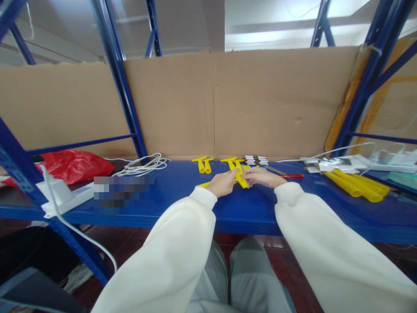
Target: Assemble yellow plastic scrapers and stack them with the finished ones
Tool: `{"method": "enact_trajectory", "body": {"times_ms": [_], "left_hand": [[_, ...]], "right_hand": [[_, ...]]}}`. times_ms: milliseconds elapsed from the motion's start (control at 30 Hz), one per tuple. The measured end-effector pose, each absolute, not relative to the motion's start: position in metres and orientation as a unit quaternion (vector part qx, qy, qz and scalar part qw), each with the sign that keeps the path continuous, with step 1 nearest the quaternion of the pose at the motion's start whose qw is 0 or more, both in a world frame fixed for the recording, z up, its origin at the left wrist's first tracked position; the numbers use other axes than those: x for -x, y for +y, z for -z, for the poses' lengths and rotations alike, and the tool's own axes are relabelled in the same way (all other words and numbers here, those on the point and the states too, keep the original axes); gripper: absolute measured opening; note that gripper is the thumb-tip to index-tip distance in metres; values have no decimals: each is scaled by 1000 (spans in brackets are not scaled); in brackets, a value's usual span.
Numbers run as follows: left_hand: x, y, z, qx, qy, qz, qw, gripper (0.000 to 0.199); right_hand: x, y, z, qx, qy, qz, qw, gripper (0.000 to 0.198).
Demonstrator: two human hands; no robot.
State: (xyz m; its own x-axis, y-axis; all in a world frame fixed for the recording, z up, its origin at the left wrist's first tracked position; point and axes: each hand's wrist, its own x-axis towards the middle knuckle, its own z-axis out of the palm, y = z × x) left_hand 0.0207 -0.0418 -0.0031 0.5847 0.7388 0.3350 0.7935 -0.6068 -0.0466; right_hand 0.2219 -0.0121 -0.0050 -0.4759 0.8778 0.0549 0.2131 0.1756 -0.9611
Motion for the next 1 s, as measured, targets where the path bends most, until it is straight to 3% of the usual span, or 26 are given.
{"method": "enact_trajectory", "body": {"times_ms": [1000], "left_hand": [[-20, -45, -4, 879, -431, 144, 147, 46]], "right_hand": [[-218, -18, 0, 397, -675, -524, 337, 29]]}}
